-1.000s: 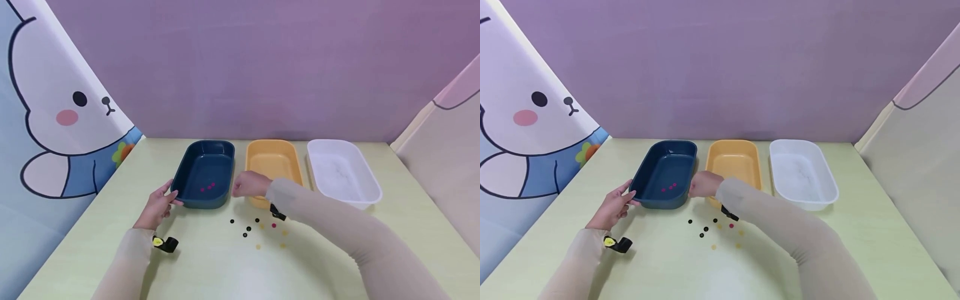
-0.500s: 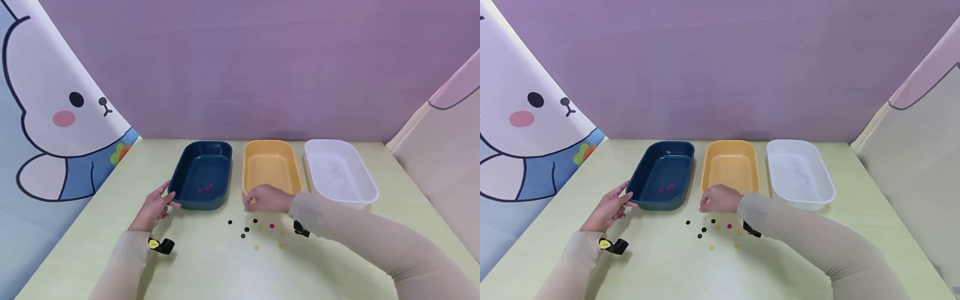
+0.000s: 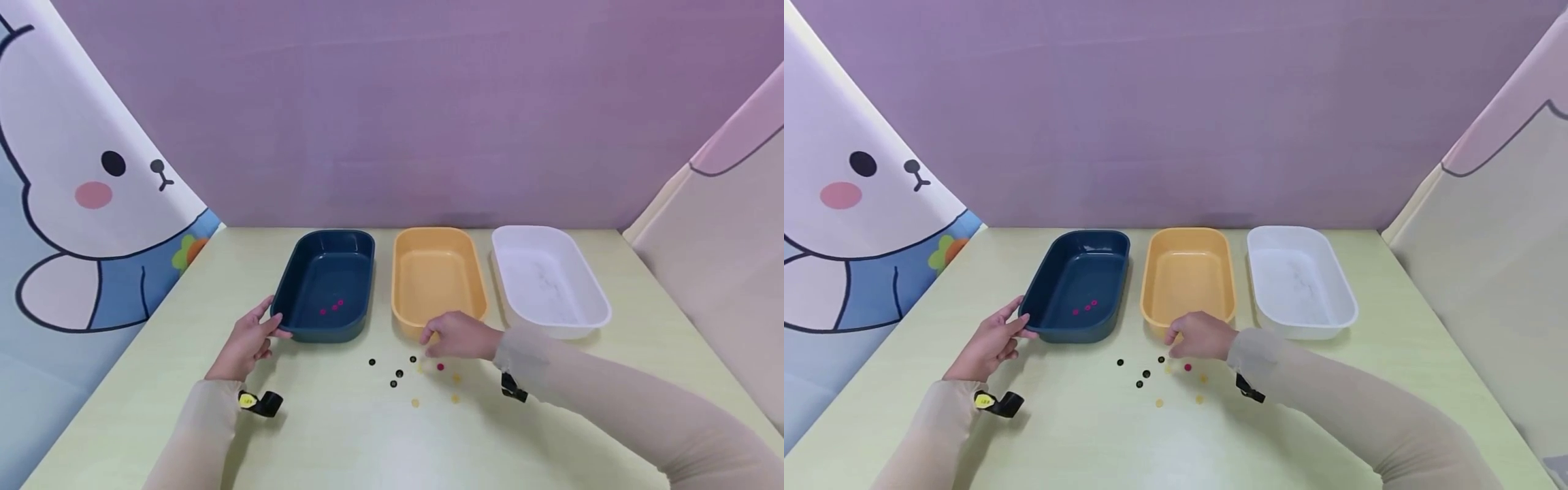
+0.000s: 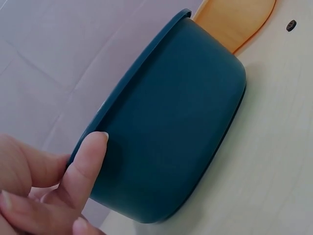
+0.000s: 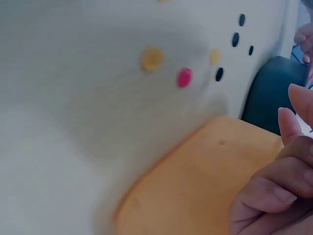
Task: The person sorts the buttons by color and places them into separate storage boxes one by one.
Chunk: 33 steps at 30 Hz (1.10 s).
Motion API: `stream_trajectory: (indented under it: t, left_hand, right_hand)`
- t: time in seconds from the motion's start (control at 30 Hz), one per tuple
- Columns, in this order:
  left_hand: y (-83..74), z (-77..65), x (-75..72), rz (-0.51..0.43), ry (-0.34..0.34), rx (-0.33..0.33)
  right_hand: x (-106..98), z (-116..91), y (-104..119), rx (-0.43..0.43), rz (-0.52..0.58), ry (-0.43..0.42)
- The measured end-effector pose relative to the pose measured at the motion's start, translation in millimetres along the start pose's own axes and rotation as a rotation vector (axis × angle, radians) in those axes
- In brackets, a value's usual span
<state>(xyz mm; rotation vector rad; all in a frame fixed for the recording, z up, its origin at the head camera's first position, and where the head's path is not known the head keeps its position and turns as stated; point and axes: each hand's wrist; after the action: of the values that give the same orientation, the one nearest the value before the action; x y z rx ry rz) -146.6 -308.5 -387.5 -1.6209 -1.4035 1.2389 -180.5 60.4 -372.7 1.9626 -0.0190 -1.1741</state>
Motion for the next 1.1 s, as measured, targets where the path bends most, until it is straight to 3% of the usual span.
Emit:
stream_trajectory:
  t: [0.47,0.77,1.1]
  left_hand:
    - [1.1,-0.8,2.7,-0.034,-0.023,-0.006]
    - [1.6,0.2,5.1,-0.03,-0.028,0.012]
    - [-0.8,0.7,6.3,-0.04,-0.033,0.011]
  right_hand:
    - [22.2,-8.7,-24.5,0.023,0.02,-0.043]
    - [31.9,-12.2,-26.0,0.209,0.07,-0.041]
    - [30.5,-11.3,-28.0,0.174,0.079,-0.025]
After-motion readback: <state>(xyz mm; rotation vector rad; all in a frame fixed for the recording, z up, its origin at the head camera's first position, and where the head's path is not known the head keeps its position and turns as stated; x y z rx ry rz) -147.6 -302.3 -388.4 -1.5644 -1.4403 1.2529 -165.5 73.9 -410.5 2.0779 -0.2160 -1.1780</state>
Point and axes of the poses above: each hand's wrist, its own z-axis towards the middle knuckle, its own x-axis out of the palm, y = z × x, and after that the axes turned 4 degrees about x, right-handed
